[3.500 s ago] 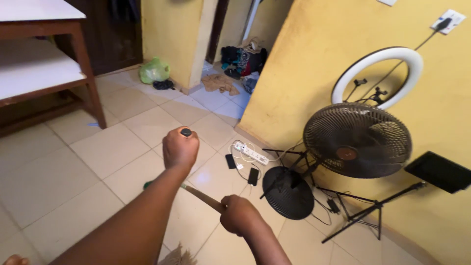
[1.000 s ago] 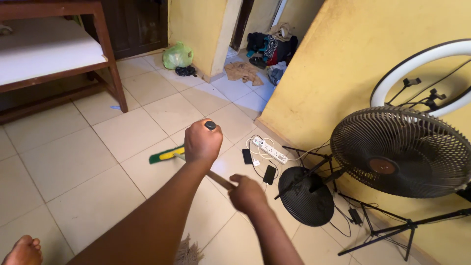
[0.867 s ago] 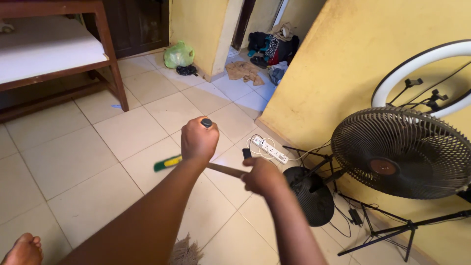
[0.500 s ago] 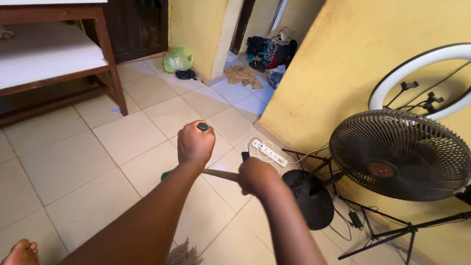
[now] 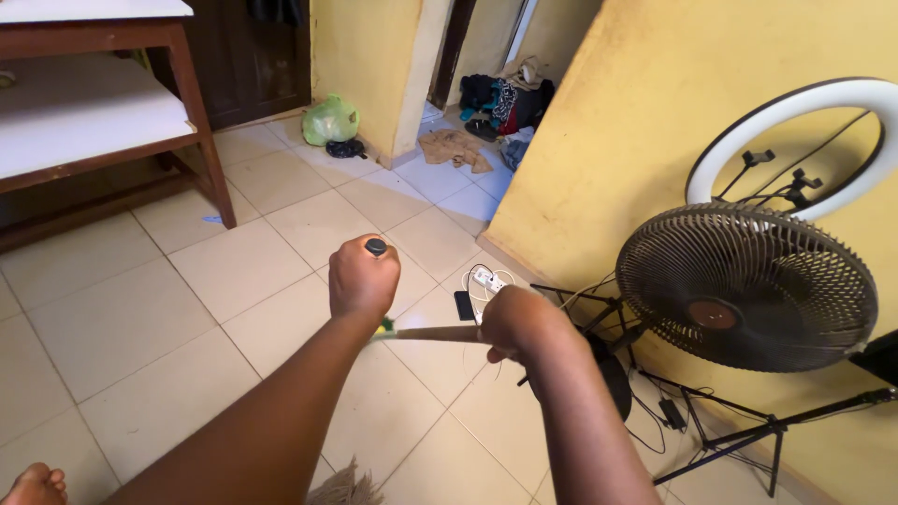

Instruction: The recorder is attempting to assemble or fix a mop and broom handle by screwing parts together.

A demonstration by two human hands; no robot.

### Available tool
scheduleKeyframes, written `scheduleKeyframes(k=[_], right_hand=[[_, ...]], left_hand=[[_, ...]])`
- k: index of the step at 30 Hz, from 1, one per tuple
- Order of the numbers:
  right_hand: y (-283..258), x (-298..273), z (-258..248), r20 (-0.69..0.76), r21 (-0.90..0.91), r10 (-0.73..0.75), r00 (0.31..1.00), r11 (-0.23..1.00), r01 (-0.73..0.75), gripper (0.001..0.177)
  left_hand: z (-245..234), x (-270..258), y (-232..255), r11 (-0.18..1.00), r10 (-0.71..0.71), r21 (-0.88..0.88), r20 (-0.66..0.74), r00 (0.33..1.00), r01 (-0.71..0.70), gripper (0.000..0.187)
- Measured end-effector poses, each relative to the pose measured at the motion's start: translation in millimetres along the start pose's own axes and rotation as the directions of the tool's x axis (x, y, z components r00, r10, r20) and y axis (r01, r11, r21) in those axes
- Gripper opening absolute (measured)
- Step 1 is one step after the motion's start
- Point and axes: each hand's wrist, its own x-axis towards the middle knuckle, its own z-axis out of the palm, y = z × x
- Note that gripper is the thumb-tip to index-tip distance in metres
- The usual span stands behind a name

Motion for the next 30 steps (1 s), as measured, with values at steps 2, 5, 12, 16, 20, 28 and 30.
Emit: scheduleKeyframes(k=[2, 5, 12, 16, 20, 28, 30], right_hand=[[-3, -1, 0, -0.020, 0.019, 0.026, 0.999, 1.000, -0.025, 0.022], [-10, -1, 5, -0.050, 0.048, 0.068, 0.996, 0.997, -0.065, 0.021], [-24, 14, 52, -0.129, -0.067, -0.034, 0.991, 0.997, 0.026, 0.029], [3, 27, 50, -0.069, -0.143, -0.062, 0.996, 0.988, 0.052, 0.026], [13, 25, 47, 0.026, -0.239, -0.110, 0.994, 0.964, 0.113, 0.024], [4, -22, 17, -0.016, 0.126, 0.179, 0.984, 0.976, -0.176, 0.024], [2, -19, 24, -0.058, 0.204, 0.146, 0.988, 0.970, -0.131, 0.022]], left_hand=[[3, 0, -3, 1.000, 0.023, -0.002, -0.010, 1.000, -0.023, 0.023], [4, -2, -4, 0.999, 0.038, 0.002, -0.012, 0.999, -0.038, 0.024], [10, -15, -6, 0.994, 0.107, -0.028, -0.022, 0.994, -0.108, 0.023], [10, -22, -5, 0.997, 0.074, 0.005, 0.008, 0.997, -0.075, 0.023], [2, -22, -11, 0.987, 0.158, -0.014, -0.038, 0.987, -0.159, 0.020], [-5, -22, -4, 0.998, 0.068, 0.004, -0.018, 0.998, -0.068, 0.022], [-4, -22, -1, 0.999, 0.042, -0.001, -0.007, 0.999, -0.042, 0.021]])
